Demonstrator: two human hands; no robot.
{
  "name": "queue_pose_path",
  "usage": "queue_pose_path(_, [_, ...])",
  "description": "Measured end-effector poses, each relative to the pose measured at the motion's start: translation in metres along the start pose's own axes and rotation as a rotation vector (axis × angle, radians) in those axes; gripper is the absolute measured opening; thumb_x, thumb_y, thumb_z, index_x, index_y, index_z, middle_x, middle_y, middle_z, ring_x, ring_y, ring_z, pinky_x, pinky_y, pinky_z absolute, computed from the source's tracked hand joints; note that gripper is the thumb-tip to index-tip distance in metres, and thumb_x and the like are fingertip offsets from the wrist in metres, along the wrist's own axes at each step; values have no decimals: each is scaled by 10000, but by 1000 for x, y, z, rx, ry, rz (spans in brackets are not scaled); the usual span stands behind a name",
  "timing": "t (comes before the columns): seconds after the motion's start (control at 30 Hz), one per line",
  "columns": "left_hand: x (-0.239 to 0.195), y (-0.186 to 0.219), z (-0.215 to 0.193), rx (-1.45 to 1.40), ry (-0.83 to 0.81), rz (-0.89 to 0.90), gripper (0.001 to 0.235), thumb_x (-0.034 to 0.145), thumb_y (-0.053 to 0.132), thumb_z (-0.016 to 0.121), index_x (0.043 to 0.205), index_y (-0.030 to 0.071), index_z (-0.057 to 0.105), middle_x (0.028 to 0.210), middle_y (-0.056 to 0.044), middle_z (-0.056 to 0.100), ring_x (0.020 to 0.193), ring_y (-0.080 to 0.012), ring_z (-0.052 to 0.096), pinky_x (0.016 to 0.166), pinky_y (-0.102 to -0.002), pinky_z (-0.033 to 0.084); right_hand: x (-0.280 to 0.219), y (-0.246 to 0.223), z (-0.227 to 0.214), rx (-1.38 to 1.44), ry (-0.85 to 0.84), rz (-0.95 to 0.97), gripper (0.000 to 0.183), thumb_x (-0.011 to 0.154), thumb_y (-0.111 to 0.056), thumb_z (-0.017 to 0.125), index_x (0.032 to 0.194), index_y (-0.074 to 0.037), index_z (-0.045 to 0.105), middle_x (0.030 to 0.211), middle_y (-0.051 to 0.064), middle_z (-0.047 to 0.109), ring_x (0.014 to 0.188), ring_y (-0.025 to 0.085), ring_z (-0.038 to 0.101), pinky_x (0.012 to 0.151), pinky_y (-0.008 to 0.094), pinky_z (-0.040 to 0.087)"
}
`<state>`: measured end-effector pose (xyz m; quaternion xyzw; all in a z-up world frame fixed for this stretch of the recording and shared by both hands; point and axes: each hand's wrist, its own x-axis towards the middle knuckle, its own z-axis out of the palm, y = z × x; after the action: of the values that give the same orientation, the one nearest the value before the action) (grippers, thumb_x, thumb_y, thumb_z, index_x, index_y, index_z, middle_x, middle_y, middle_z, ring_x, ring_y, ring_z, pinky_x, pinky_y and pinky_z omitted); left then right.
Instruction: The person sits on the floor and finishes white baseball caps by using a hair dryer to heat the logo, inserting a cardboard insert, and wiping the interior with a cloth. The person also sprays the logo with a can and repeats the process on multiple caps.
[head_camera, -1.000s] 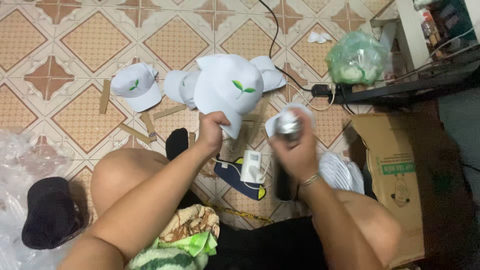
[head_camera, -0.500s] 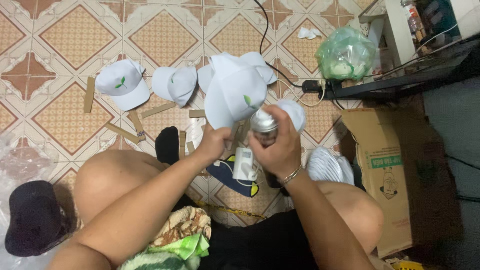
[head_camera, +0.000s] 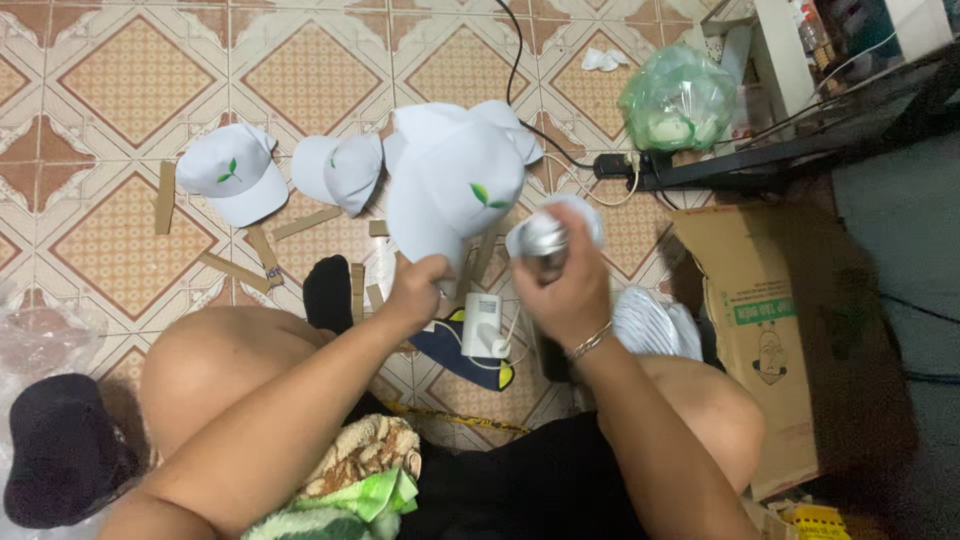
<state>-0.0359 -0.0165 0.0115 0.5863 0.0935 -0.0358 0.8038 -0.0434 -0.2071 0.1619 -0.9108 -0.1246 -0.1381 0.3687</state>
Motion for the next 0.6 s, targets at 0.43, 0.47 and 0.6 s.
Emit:
queue_pose_path(0.43, [24,144,-77,-858,255,107,384,709,24,603,1090,-22,601,1013,-126,654,990,-290,651,995,-422,530,-48,184,55,-87,-246,553,811,859,-313,703,1526,-82,304,1201,308,678,1097,455,687,970,493,528])
queue_pose_path(0.47, [16,161,-86,-797,279,202,431,734,18,602,1163,-19,581,1069,-125,638,1033,-284,631,1034,-428,512,-62,205,64,-175,-345,655,895,840,-407,744,1514,-71,260,1234,332,641,1125,476,655,983,498,510])
queue_pose_path(0.6, [-8,201,-99,-810,299,207,464,770,67,593,1221,-39,561,1183,-139,638,1148,-306,627,1120,-453,492,-120,261,89,-362,-656,898,1066,785,-561,794,1481,-12,203,1273,371,604,1177,490,634,1025,470,510])
